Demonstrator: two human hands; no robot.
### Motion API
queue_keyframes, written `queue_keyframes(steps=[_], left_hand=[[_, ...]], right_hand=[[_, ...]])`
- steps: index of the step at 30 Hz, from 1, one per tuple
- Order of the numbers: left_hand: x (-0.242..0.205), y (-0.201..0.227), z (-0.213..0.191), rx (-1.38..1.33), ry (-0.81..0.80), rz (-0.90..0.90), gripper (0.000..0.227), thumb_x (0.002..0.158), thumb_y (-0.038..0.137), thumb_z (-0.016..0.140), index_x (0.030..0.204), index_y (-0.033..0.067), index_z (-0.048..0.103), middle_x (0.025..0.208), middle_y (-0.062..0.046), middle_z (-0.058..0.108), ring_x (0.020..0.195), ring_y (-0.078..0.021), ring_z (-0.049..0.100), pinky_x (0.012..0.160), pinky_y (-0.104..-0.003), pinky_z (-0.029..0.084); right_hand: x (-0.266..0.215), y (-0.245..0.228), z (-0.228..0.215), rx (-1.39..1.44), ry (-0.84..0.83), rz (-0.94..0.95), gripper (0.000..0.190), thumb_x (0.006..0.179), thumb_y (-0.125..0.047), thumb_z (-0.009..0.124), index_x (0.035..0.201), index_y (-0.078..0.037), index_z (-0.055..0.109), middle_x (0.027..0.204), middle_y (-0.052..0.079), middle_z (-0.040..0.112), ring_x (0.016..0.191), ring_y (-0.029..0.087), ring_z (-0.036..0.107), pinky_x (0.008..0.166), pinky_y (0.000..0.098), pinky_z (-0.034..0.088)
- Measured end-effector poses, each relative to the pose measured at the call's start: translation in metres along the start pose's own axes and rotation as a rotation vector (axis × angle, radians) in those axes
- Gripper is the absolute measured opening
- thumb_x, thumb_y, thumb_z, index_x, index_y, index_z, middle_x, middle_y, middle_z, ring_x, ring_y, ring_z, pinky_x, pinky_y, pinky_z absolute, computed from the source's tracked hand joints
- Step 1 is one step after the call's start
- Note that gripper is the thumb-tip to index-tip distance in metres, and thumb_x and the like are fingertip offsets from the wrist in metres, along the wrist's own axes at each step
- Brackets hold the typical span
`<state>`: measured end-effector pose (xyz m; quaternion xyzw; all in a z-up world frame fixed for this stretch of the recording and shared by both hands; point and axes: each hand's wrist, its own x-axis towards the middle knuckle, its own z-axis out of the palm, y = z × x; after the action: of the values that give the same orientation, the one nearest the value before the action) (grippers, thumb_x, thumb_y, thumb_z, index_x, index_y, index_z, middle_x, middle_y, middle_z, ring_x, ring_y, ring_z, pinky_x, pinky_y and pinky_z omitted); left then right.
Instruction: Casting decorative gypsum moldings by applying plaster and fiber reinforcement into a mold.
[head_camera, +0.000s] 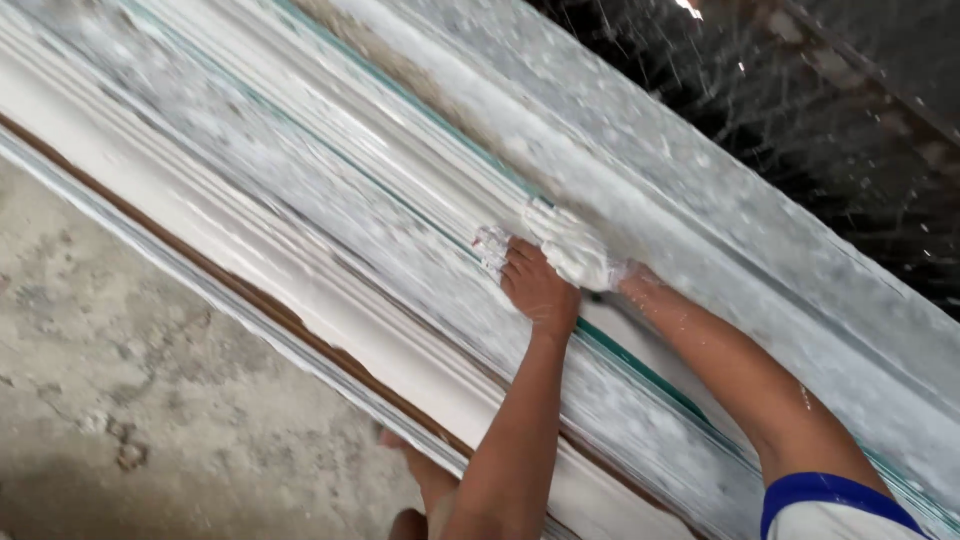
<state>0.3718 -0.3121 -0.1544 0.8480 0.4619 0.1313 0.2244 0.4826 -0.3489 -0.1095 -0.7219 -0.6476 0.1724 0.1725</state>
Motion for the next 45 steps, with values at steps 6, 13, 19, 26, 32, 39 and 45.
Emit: queue_keyframes(steps=[6,13,19,26,32,39,45], left_hand=[[-0.168,0.089,0.017,-0.256,-0.149,-0.114,0.084,0.092,0.042,0.061,0.148,-0.0154,0.037,0.139,-0.031,0.053,0.121,-0.0425,0.054,0.106,-0.048,0.040],[-0.355,0.172,0.119,-0.114,0.091,0.037,0.086,0.085,0.038,0.065,0.143,-0.0185,0.038,0.137,-0.036,0.052,0.119,-0.0456,0.053,0.107,-0.050,0.037],[-0.546,0.267,0.178,-0.089,0.135,0.094,0.086,0.088,0.032,0.067,0.149,-0.0181,0.032,0.144,-0.033,0.048,0.122,-0.0445,0.051,0.111,-0.050,0.036],[-0.712,0.346,0.224,-0.149,0.087,0.104,0.096,0.077,0.035,0.069,0.145,-0.0174,0.027,0.143,-0.038,0.042,0.124,-0.0510,0.046,0.109,-0.054,0.032],[-0.788,0.379,0.243,-0.210,0.106,0.133,0.087,0.086,0.028,0.064,0.149,-0.0175,0.024,0.141,-0.041,0.044,0.123,-0.0537,0.047,0.110,-0.057,0.032],[-0.904,0.417,0.229,-0.301,-0.297,0.173,0.095,0.076,0.017,0.075,0.149,-0.0170,0.024,0.143,-0.036,0.045,0.131,-0.0465,0.046,0.115,-0.053,0.035],[-0.926,0.402,0.193,-0.452,-0.874,0.358,0.088,0.084,0.024,0.076,0.154,-0.0080,0.031,0.139,-0.036,0.050,0.118,-0.0471,0.057,0.100,-0.049,0.051]], right_hand=[[-0.186,0.001,-0.010,0.008,-0.105,0.099,0.065,0.106,-0.033,0.027,0.163,-0.002,0.023,0.172,0.015,0.015,0.160,0.030,0.010,0.129,0.0462,0.006],[-0.409,0.030,0.011,0.080,-0.015,0.052,0.062,0.109,-0.033,0.021,0.164,-0.004,0.019,0.174,0.013,0.010,0.161,0.029,0.007,0.129,0.0456,0.005],[-0.641,0.032,-0.003,-0.089,-0.066,0.156,0.059,0.110,-0.034,0.022,0.164,-0.009,0.023,0.173,0.008,0.014,0.160,0.024,0.011,0.130,0.0444,0.007],[-0.907,0.019,0.002,0.203,0.243,0.227,0.053,0.111,-0.033,0.026,0.153,-0.006,0.042,0.165,0.013,0.035,0.156,0.024,0.030,0.131,0.0426,0.018],[-1.015,0.048,0.151,1.294,0.958,0.017,0.041,0.117,-0.028,0.032,0.129,-0.003,0.061,0.124,0.015,0.059,0.108,0.020,0.051,0.093,0.0362,0.041],[-1.057,0.065,0.159,1.557,0.981,0.285,0.029,0.115,-0.030,0.038,0.110,-0.008,0.055,0.102,0.008,0.051,0.087,0.016,0.044,0.076,0.0325,0.037],[-1.036,0.057,0.092,1.721,0.983,0.493,0.029,0.114,-0.032,0.042,0.094,-0.012,0.049,0.083,0.002,0.045,0.069,0.013,0.037,0.062,0.0293,0.034]])
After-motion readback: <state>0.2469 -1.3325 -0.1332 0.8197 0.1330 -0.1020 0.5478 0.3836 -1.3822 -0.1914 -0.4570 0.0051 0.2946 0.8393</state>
